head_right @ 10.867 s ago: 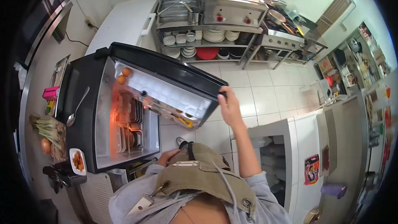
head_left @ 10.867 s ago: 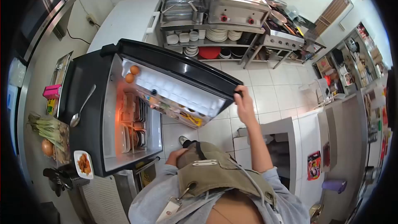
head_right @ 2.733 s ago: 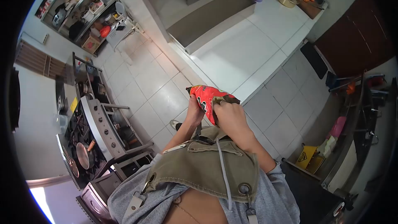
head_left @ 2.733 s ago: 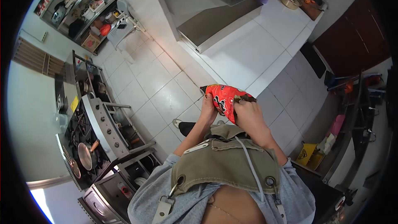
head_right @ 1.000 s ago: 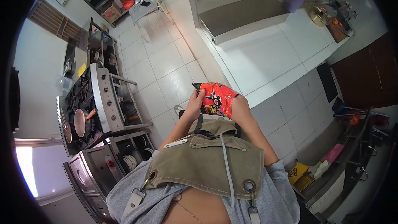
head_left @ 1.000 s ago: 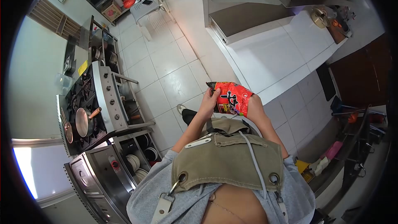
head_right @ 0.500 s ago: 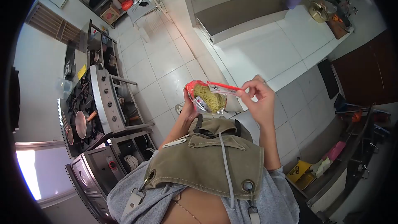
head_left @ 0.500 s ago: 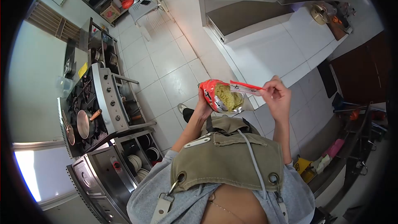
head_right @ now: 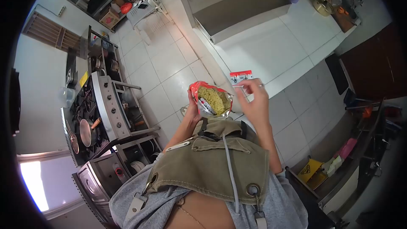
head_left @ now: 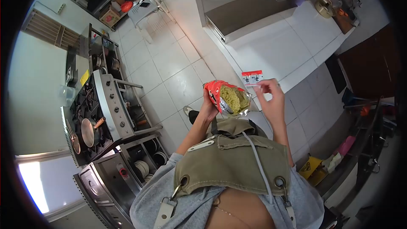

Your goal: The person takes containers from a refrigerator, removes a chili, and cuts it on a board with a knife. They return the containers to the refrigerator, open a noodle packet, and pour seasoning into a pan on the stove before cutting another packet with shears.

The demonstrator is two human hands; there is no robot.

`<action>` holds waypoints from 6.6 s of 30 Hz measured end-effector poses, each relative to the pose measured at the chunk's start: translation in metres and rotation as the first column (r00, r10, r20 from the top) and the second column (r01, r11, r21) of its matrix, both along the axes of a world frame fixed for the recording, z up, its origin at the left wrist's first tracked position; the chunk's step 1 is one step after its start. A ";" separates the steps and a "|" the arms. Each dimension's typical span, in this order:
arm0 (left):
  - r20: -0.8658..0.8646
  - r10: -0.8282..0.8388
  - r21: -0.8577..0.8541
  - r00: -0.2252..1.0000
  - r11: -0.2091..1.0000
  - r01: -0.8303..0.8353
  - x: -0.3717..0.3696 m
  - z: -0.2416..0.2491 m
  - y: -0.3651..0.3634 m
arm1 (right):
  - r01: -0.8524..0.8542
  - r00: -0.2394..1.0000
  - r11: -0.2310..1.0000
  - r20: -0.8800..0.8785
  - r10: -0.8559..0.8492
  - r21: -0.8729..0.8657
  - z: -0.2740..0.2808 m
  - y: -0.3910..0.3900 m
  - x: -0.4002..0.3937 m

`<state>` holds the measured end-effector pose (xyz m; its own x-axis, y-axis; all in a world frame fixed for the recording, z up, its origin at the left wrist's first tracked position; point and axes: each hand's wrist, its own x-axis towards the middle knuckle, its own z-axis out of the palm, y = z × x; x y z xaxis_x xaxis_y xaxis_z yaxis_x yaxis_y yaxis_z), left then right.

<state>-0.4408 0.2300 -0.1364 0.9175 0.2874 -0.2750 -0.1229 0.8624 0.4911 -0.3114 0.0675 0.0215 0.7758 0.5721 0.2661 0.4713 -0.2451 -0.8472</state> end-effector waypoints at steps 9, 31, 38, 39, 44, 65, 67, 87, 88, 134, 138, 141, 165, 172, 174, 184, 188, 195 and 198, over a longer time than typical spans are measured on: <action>-0.078 -0.036 0.121 0.996 0.992 0.045 0.012 0.004 -0.009 | -0.363 0.840 0.807 0.211 0.500 -0.466 -0.021 0.010 -0.017; -0.251 0.048 0.325 0.967 0.945 0.037 0.016 0.021 -0.007 | -0.256 0.935 0.806 0.077 0.348 -0.533 -0.065 0.000 -0.009; -0.257 0.092 0.317 0.962 0.948 -0.005 0.041 0.048 0.009 | -0.049 0.976 0.912 0.176 0.130 -0.407 0.005 -0.026 0.011; -0.248 0.104 0.298 0.963 0.954 -0.027 0.048 0.049 0.013 | 0.021 0.977 0.933 0.205 0.058 -0.360 0.013 -0.036 0.019; -0.157 0.128 0.238 0.979 0.967 -0.089 0.096 0.062 0.028 | 0.311 0.940 0.927 0.215 -0.266 -0.211 0.006 -0.095 0.049; -0.250 0.492 0.968 0.834 0.143 0.205 0.141 0.020 -0.010 | 0.317 0.865 0.942 -0.375 -0.333 -0.106 -0.046 -0.116 0.015; -0.268 0.534 0.951 0.802 0.012 0.310 0.117 0.009 -0.032 | 0.295 0.878 0.950 -0.361 -0.313 -0.107 -0.044 -0.107 0.018; -0.515 0.400 0.386 0.758 0.898 -0.211 -0.124 -0.030 0.083 | -0.793 0.164 0.470 -0.608 0.777 0.387 0.027 0.145 -0.018; -0.517 0.431 0.348 0.739 0.895 -0.278 -0.143 -0.034 0.087 | -0.595 -0.333 0.210 -0.476 0.814 0.776 0.028 0.162 -0.024; 0.300 0.843 0.951 -0.446 -0.299 0.075 -0.458 0.137 0.394 | -0.709 -0.645 -0.675 -0.198 0.738 -0.206 0.012 0.697 -0.510; 0.490 0.720 0.869 -0.491 -0.358 0.342 -0.485 0.132 0.422 | -0.804 -0.497 -0.506 -0.820 0.283 0.313 -0.003 0.707 -0.555; 0.431 0.571 0.899 -0.699 -0.337 0.280 -0.498 0.123 0.434 | -0.693 -0.645 -0.684 -0.622 0.445 0.228 -0.024 0.718 -0.584; -0.095 0.568 0.995 -0.817 0.043 -0.085 -0.605 0.043 0.447 | -0.853 -0.388 -0.438 -0.217 0.896 -0.284 -0.090 0.698 -0.605; -0.263 0.668 0.963 -0.696 0.219 -0.154 -0.608 0.061 0.436 | -0.959 -0.186 -0.248 -0.966 0.180 0.139 -0.100 0.714 -0.618; -0.312 0.692 0.949 -0.651 0.254 -0.185 -0.608 0.070 0.433 | -0.950 -0.190 -0.238 -0.979 -0.076 0.203 -0.078 0.719 -0.619; -0.348 0.783 0.938 -0.516 0.287 -0.197 -0.621 0.086 0.419 | -0.962 -0.184 -0.066 -0.810 -0.557 0.264 -0.081 0.729 -0.632; -0.435 0.771 0.893 -0.465 0.301 -0.336 -0.625 0.096 0.417 | -0.958 -0.207 -0.034 -0.771 -0.603 0.284 -0.088 0.727 -0.638; -0.326 0.781 0.931 -0.533 0.364 -0.037 -0.617 0.108 0.410 | -0.935 -0.202 -0.154 -0.835 -0.512 0.321 -0.102 0.717 -0.635; -0.283 0.778 0.911 -0.561 0.402 0.098 -0.616 0.105 0.410 | -0.909 -0.148 -0.350 -0.960 -0.237 0.227 -0.107 0.709 -0.627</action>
<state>-1.0566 0.6396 -0.0311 -0.7128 0.6962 0.0850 0.5570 0.4881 0.6720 -0.9388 0.7767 -0.0856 -0.7387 -0.1427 -0.6588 0.4830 -0.7937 -0.3697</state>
